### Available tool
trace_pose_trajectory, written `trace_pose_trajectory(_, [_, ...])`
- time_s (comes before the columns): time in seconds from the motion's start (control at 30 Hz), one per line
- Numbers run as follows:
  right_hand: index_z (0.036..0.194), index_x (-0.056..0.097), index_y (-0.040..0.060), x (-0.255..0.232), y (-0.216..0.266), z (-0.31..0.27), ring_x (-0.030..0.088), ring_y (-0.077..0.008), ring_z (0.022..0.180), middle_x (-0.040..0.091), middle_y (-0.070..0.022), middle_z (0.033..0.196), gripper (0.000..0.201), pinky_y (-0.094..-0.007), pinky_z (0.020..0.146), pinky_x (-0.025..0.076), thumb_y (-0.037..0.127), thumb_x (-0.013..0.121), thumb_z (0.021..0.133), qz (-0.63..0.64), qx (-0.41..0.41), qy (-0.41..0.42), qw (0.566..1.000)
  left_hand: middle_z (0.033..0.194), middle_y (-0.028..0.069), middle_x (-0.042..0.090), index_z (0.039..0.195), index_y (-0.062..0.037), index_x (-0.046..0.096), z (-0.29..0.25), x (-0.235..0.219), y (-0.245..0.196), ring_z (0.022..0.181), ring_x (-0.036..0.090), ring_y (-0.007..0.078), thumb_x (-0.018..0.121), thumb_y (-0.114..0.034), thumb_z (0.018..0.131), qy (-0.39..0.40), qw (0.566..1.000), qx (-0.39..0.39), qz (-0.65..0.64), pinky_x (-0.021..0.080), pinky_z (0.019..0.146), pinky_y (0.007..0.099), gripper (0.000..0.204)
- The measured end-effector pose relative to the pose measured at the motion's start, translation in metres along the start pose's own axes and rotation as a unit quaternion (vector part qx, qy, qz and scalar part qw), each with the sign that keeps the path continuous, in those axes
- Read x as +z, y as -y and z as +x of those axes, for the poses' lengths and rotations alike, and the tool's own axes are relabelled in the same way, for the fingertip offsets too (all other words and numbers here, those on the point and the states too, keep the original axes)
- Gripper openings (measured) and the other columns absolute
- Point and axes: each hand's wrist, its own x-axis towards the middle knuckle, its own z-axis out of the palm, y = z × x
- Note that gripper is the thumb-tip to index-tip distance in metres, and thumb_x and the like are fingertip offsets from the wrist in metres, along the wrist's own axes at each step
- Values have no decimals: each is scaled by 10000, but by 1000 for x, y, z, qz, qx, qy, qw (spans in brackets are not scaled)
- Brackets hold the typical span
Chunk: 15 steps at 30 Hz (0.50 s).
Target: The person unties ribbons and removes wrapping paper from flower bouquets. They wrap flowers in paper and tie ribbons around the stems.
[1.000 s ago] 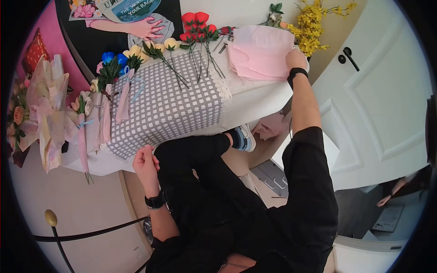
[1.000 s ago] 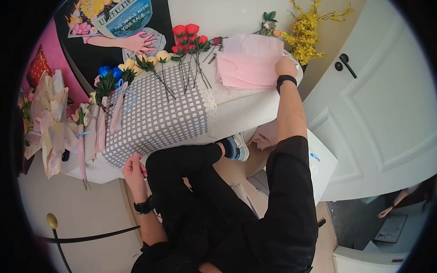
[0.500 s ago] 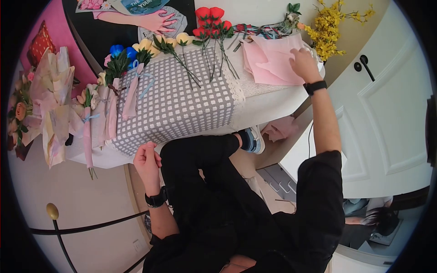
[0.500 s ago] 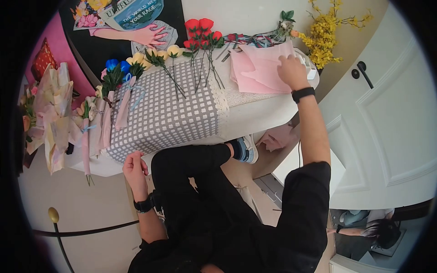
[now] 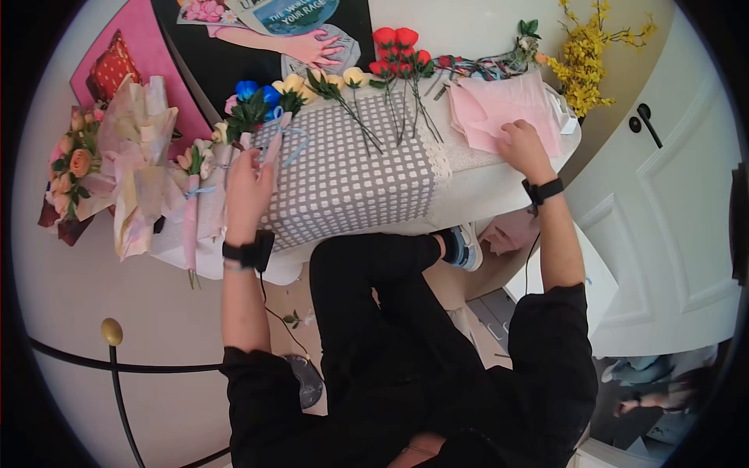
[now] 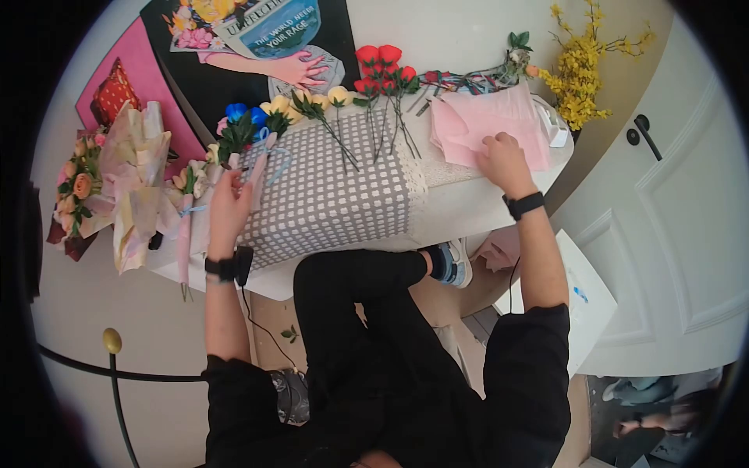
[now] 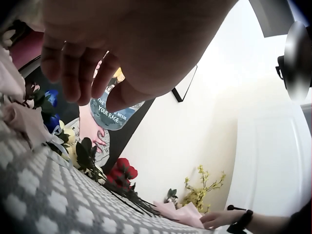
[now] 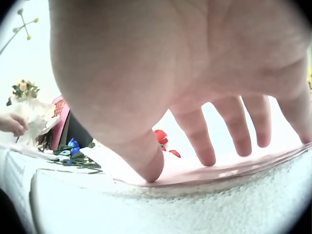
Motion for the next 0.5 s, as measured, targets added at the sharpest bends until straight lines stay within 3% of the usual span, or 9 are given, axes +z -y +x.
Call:
trace_pose_trajectory(0.03, [963, 653, 8, -2, 15, 2, 582, -391, 923, 623, -226, 933, 320, -428, 795, 479, 286, 612, 808, 3, -4, -6, 1000, 928, 204, 605, 1055, 19, 544, 9, 8, 10, 823, 604, 367, 605, -180, 846, -4, 998, 35, 61, 485, 724, 434, 295])
trace_pose_trajectory(0.1, [851, 647, 5, -8, 71, 7, 596, -378, 876, 631, -209, 869, 243, -447, 757, 483, 239, 607, 797, 107, -7, -40, 993, 999, 242, 585, 1074, 28, 527, 23, 20, 16, 885, 591, 407, 610, -210, 843, 23, 995, 7, 102, 483, 763, 461, 341])
trace_pose_trajectory(0.17, [820, 649, 7, -9, 122, 16, 617, -378, 806, 637, -211, 811, 259, -462, 726, 493, 258, 588, 807, 164, -14, 16, 986, 1071, 280, 565, 1092, 37, 511, 27, 31, 23, 946, 578, 446, 614, -239, 840, 51, 989, -19, 138, 480, 802, 488, 388])
trace_pose_trajectory(0.23, [814, 660, 15, 2, 159, 32, 633, -383, 768, 649, -211, 810, 282, -473, 715, 501, 280, 562, 816, 166, -36, 93, 981, 1118, 334, 528, 1107, 59, 486, 31, 43, 31, 1008, 560, 471, 625, -275, 828, 140, 973, -88, 161, 480, 858, 487, 456])
trace_pose_trajectory(0.3, [819, 670, 12, 22, 188, 57, 643, -387, 778, 658, -218, 825, 300, -473, 730, 513, 287, 548, 816, 130, -81, 149, 977, 1085, 323, 572, 1072, 80, 530, 31, 52, 39, 989, 576, 453, 621, -321, 824, 110, 978, -79, 160, 475, 855, 465, 480])
trace_pose_trajectory(0.5, [830, 680, -5, 71, 235, 101, 659, -368, 835, 668, -229, 863, 238, -458, 769, 528, 193, 555, 792, 97, -56, 163, 980, 953, 277, 633, 979, 59, 583, 32, 48, 45, 924, 608, 422, 602, -264, 838, 159, 972, -76, 155, 484, 832, 465, 353])
